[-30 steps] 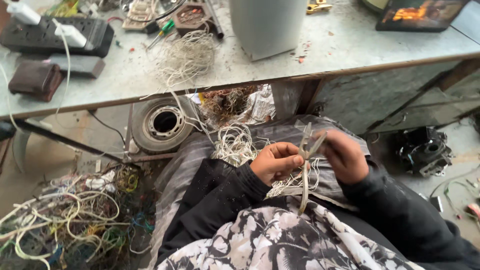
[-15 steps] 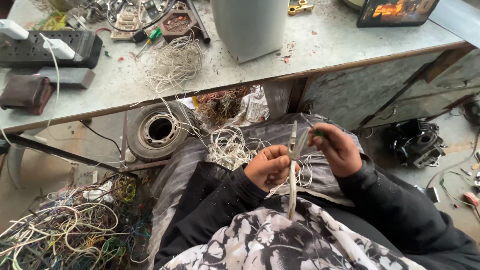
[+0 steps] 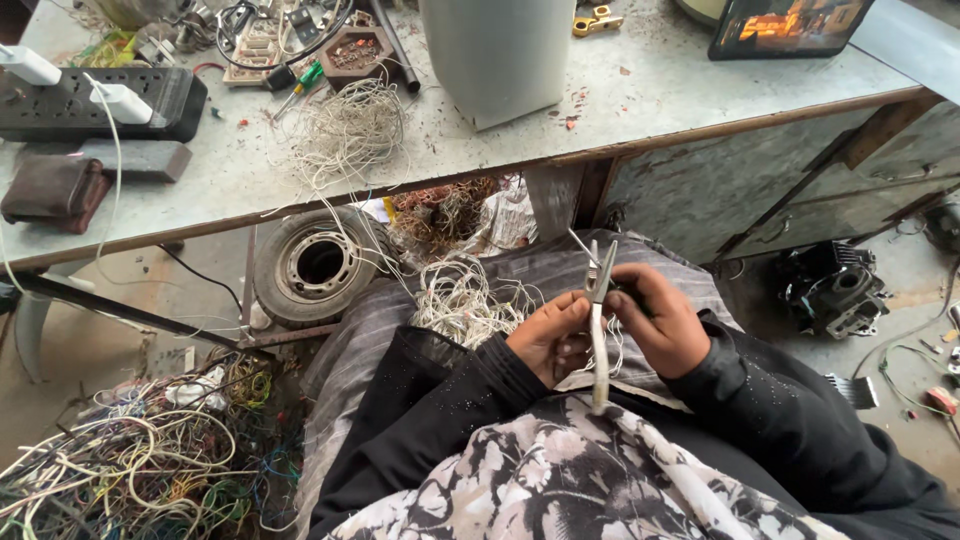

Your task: The person sits on the floor and uses pliers to strip the insulation from white electrical wires. They repeatedly pull the wire through the pliers to remove the outer coating and then drop the stripped pieces onto a pile on their lap.

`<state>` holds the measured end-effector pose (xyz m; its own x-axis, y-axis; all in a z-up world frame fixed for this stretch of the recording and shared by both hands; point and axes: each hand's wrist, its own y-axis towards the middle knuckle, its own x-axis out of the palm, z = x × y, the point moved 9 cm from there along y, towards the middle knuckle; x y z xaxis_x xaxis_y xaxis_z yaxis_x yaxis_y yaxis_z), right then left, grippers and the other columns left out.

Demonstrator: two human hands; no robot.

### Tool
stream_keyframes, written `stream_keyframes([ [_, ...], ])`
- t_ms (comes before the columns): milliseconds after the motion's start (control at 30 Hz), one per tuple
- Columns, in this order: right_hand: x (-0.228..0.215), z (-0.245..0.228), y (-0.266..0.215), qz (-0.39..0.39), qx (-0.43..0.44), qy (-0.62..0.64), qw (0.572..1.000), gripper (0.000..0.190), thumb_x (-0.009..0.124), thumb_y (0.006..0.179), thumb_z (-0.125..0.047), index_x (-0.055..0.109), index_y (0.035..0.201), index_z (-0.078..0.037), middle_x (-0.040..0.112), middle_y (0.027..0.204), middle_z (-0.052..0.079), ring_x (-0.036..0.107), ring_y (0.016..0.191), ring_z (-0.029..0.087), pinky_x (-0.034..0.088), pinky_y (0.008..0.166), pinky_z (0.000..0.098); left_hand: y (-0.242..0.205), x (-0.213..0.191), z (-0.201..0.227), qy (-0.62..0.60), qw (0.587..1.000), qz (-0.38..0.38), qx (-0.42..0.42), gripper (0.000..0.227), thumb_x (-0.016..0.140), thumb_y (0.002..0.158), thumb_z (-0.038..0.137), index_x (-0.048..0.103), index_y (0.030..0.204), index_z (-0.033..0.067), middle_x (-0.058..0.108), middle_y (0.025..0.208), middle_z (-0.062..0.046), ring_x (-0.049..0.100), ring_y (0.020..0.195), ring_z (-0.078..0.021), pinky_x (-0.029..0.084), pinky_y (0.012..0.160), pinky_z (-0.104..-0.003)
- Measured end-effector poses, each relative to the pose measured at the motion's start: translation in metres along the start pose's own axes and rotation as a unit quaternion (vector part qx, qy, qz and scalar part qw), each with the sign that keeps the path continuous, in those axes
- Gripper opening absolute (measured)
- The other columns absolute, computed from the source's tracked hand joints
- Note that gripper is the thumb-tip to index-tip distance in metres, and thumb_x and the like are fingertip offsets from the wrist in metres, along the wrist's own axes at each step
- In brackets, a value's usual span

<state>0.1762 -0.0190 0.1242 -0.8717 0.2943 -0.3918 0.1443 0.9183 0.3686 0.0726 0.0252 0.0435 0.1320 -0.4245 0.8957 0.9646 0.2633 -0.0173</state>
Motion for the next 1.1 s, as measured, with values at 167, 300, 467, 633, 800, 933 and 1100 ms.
stream_keyframes([
  [167, 0.001, 0.043, 0.007, 0.006, 0.156, 0.290, 0.944, 0.021, 0.054, 0.105, -0.012, 0.052, 0.124, -0.005, 0.058, 0.087, 0.003, 0.050, 0.063, 0.007, 0.042, 0.054, 0.0225, 0.000, -0.012, -0.012, 0.038, 0.999, -0.010, -0.029, 0.034, 0.063, 0.109, 0.036, 0.058, 0.124, 0.0068, 0.069, 0.089, -0.001, 0.045, 0.054, -0.0013, 0.037, 0.046, -0.016],
  [300, 0.010, 0.042, 0.011, -0.029, 0.205, 0.413, 0.887, 0.022, 0.057, 0.099, -0.013, 0.057, 0.119, -0.006, 0.061, 0.088, 0.004, 0.045, 0.053, 0.006, 0.038, 0.045, 0.0223, 0.001, -0.010, -0.022, 0.034, 0.997, -0.022, -0.066, 0.029, 0.061, 0.111, 0.033, 0.053, 0.121, 0.0077, 0.070, 0.092, -0.003, 0.046, 0.055, -0.0024, 0.038, 0.049, -0.018],
  [467, 0.002, 0.047, 0.010, 0.003, 0.194, 0.427, 0.883, 0.011, 0.060, 0.102, -0.009, 0.055, 0.111, -0.004, 0.059, 0.081, 0.004, 0.046, 0.053, 0.007, 0.036, 0.044, 0.0232, 0.008, -0.016, -0.015, 0.151, 0.987, 0.045, 0.005, 0.035, 0.063, 0.104, 0.029, 0.051, 0.129, 0.0074, 0.065, 0.095, -0.005, 0.060, 0.077, -0.0098, 0.048, 0.066, -0.024],
  [633, -0.018, 0.051, 0.013, 0.076, 0.169, 0.369, 0.911, 0.011, 0.062, 0.101, -0.006, 0.057, 0.111, -0.005, 0.056, 0.075, 0.001, 0.047, 0.054, 0.006, 0.037, 0.044, 0.0235, 0.003, -0.004, 0.010, 0.401, 0.908, 0.078, 0.092, 0.056, 0.070, 0.098, 0.036, 0.043, 0.133, 0.0017, 0.057, 0.115, -0.007, 0.059, 0.106, -0.0147, 0.053, 0.094, -0.029],
  [800, -0.023, 0.042, 0.012, 0.086, 0.147, 0.300, 0.939, 0.014, 0.064, 0.099, -0.003, 0.058, 0.112, -0.004, 0.059, 0.076, 0.002, 0.051, 0.055, 0.006, 0.038, 0.046, 0.0231, -0.017, 0.034, 0.042, 0.609, 0.753, 0.111, 0.221, 0.045, 0.076, 0.095, 0.041, 0.064, 0.111, 0.0018, 0.060, 0.121, -0.013, 0.059, 0.116, -0.0213, 0.051, 0.098, -0.034],
  [933, -0.027, 0.039, 0.012, 0.090, 0.136, 0.248, 0.955, 0.015, 0.065, 0.098, -0.002, 0.058, 0.111, -0.004, 0.059, 0.079, 0.001, 0.053, 0.057, 0.006, 0.041, 0.048, 0.0224, -0.025, 0.049, 0.051, 0.728, 0.623, 0.136, 0.251, 0.038, 0.075, 0.093, 0.043, 0.078, 0.097, 0.0046, 0.067, 0.112, -0.012, 0.060, 0.110, -0.0244, 0.048, 0.098, -0.041],
  [1100, -0.027, 0.042, 0.014, 0.076, 0.133, 0.237, 0.959, 0.016, 0.065, 0.099, -0.003, 0.058, 0.113, -0.003, 0.059, 0.078, 0.000, 0.052, 0.058, 0.005, 0.041, 0.050, 0.0217, -0.013, 0.027, 0.036, 0.618, 0.758, 0.118, 0.172, 0.033, 0.068, 0.099, 0.033, 0.072, 0.104, 0.0001, 0.067, 0.114, -0.010, 0.064, 0.095, -0.0141, 0.054, 0.083, -0.031],
])
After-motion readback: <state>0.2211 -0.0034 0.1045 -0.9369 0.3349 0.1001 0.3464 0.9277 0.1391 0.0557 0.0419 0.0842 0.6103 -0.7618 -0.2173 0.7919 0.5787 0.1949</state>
